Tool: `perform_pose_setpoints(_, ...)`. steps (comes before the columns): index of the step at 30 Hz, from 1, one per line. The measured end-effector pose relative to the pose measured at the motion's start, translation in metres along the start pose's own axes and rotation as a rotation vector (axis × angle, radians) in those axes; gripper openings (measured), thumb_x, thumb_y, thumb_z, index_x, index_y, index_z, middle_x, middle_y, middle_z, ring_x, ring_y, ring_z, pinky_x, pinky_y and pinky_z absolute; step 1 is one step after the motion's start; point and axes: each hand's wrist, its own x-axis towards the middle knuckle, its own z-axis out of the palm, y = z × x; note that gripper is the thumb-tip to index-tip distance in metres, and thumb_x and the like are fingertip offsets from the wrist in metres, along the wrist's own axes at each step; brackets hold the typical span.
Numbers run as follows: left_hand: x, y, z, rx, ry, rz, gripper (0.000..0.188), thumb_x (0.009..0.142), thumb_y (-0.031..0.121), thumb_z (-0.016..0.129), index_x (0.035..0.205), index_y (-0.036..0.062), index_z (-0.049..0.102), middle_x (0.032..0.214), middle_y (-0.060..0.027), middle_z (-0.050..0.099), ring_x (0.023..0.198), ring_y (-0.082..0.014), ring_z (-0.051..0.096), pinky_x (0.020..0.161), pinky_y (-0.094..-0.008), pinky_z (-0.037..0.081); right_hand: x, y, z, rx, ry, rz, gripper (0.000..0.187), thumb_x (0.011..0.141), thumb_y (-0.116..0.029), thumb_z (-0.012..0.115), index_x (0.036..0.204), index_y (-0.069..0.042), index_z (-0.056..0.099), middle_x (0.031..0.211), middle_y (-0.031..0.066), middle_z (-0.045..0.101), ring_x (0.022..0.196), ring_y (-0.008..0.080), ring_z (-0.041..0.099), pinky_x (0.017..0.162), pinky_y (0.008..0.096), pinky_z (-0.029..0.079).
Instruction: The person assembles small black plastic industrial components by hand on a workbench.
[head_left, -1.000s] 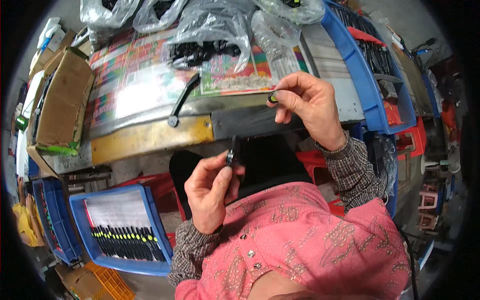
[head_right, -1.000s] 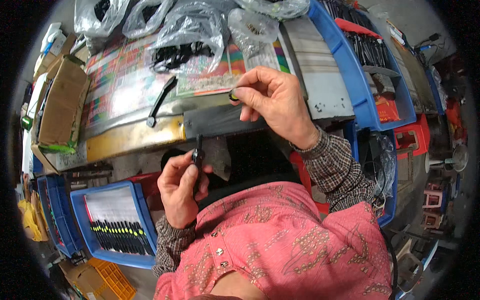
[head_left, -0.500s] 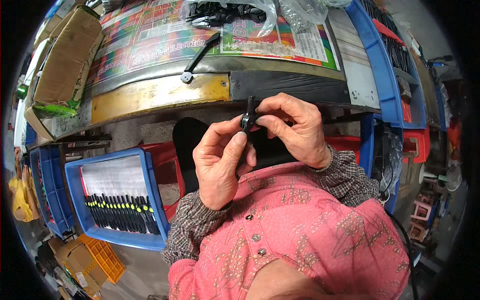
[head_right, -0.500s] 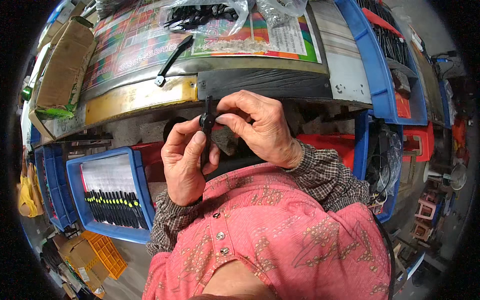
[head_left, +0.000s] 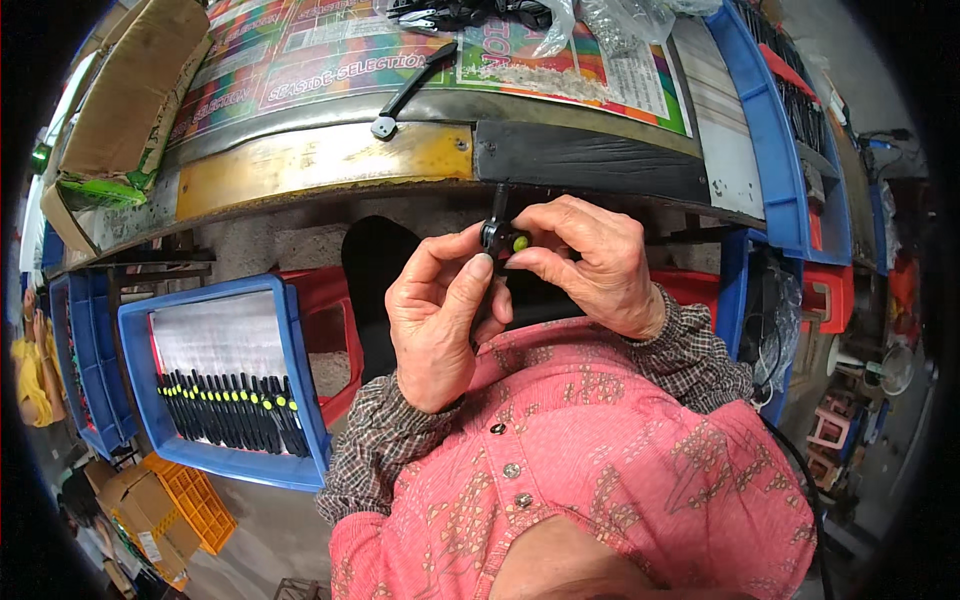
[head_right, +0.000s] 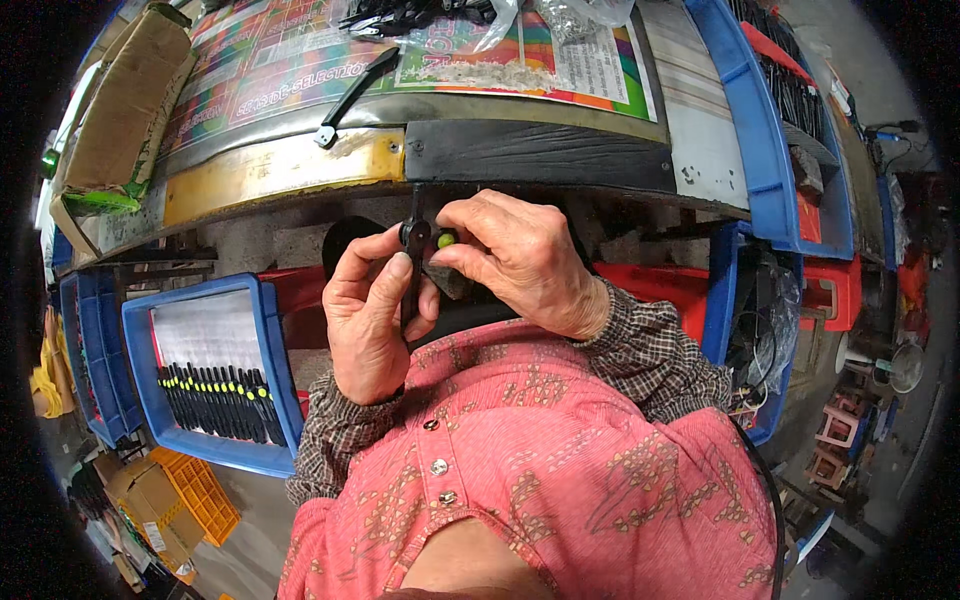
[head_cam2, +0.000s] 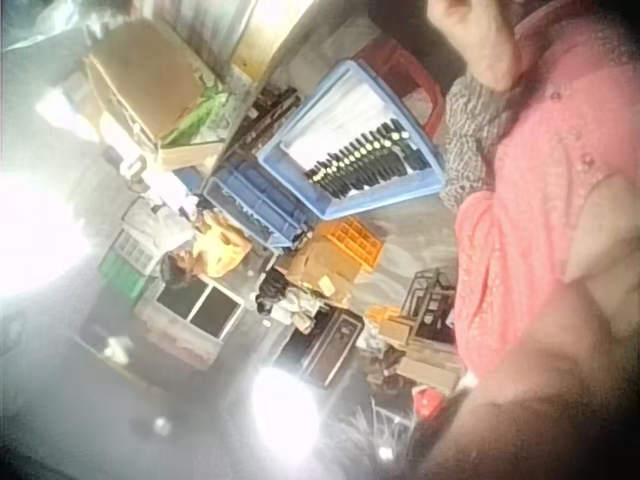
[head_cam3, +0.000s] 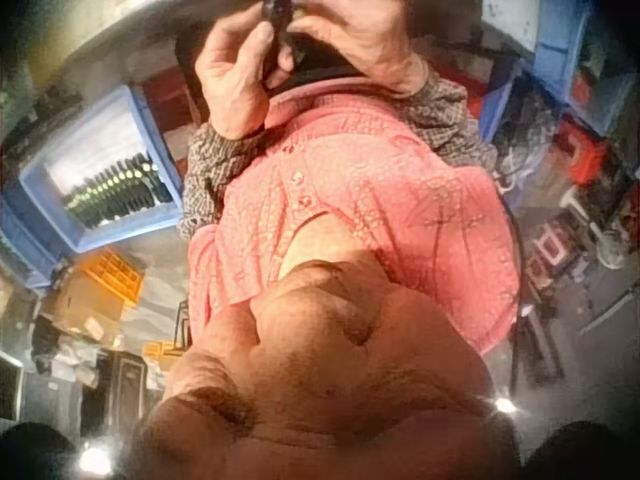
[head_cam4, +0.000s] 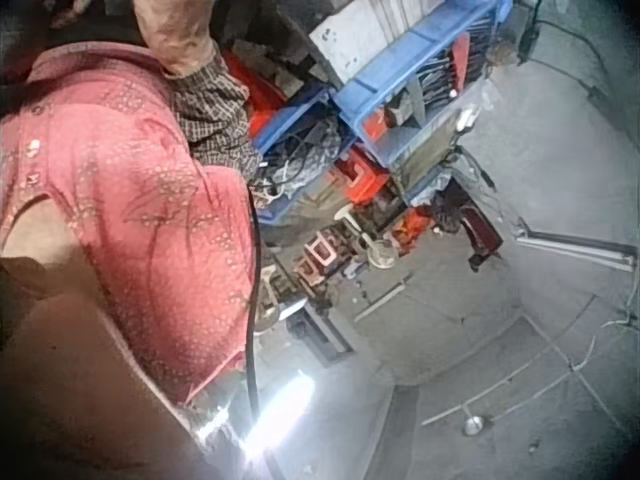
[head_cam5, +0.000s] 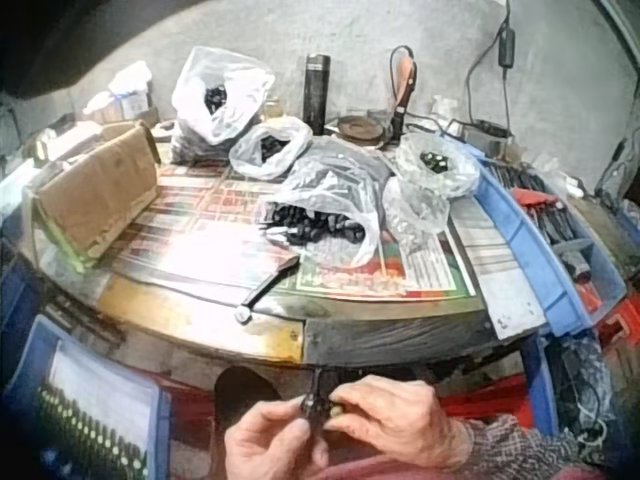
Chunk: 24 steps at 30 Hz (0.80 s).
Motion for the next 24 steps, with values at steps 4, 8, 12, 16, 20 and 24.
perform_pose_setpoints(4,-0.001,-0.002,-0.001,-0.016,0.01,-0.016,0.021,0.092,0.003,0.054,0.113,0.0,0.055,0.088,-0.0064,0.061,0.06,-0.0084,0.056,0.04,-0.0169,0.035,-0.004,0.001,0.007,-0.153,0.018,-0.127,0.03,0.068,-0.005,0.075,0.094,0.002,0.061,0.081,0.0132,0.062,0.066,0.0231,0.063,0.055,0.0288,0.05)
perform_pose_setpoints(8,-0.001,-0.006,-0.003,0.017,0.016,-0.005,0.022,0.091,0.008,0.056,0.113,0.0026,0.055,0.087,-0.0057,0.061,0.06,-0.0104,0.056,0.039,-0.0183,0.033,-0.007,-0.005,0.007,-0.208,-0.002,-0.143,0.033,0.064,0.001,0.072,0.094,0.003,0.058,0.084,0.0156,0.061,0.076,0.0305,0.064,0.062,0.0343,0.054)
perform_pose_setpoints(12,-0.002,-0.006,-0.002,-0.02,0.022,-0.012,0.021,0.092,0.003,0.054,0.113,-0.0001,0.055,0.09,-0.0068,0.062,0.06,-0.0081,0.056,0.041,-0.0164,0.036,-0.009,-0.003,0.008,-0.176,-0.006,-0.122,0.033,0.066,0.001,0.072,0.097,0.003,0.058,0.085,0.0159,0.061,0.077,0.0301,0.065,0.061,0.0335,0.054)
perform_pose_setpoints(16,-0.003,-0.005,0.0,-0.052,0.035,-0.039,0.021,0.092,0.003,0.054,0.112,-0.0002,0.055,0.093,-0.0079,0.063,0.06,-0.0083,0.056,0.041,-0.0166,0.036,-0.016,0.0,0.003,0.024,-0.042,0.158,0.031,0.075,0.005,0.069,0.104,0.005,0.059,0.095,0.0098,0.065,0.079,0.0113,0.065,0.061,0.0218,0.051)
perform_pose_setpoints(20,-0.002,-0.012,-0.003,-0.03,-0.001,-0.062,0.021,0.092,0.007,0.054,0.112,0.0021,0.055,0.097,-0.0113,0.063,0.058,-0.0098,0.054,0.039,-0.018,0.034,-0.022,0.0,0.005,0.412,0.044,0.399,0.032,0.079,0.009,0.065,0.11,0.006,0.056,0.094,0.0096,0.064,0.082,0.0151,0.066,0.064,0.0207,0.053)
perform_pose_setpoints(24,-0.003,-0.017,-0.001,-0.021,-0.002,-0.086,0.019,0.092,0.005,0.054,0.111,0.0015,0.056,0.092,-0.009,0.062,0.058,-0.009,0.054,0.04,-0.0175,0.035,-0.031,0.007,0.018,0.468,0.111,0.38,0.031,0.076,0.007,0.068,0.105,0.005,0.058,0.095,0.0094,0.063,0.079,0.0129,0.065,0.064,0.0213,0.053)
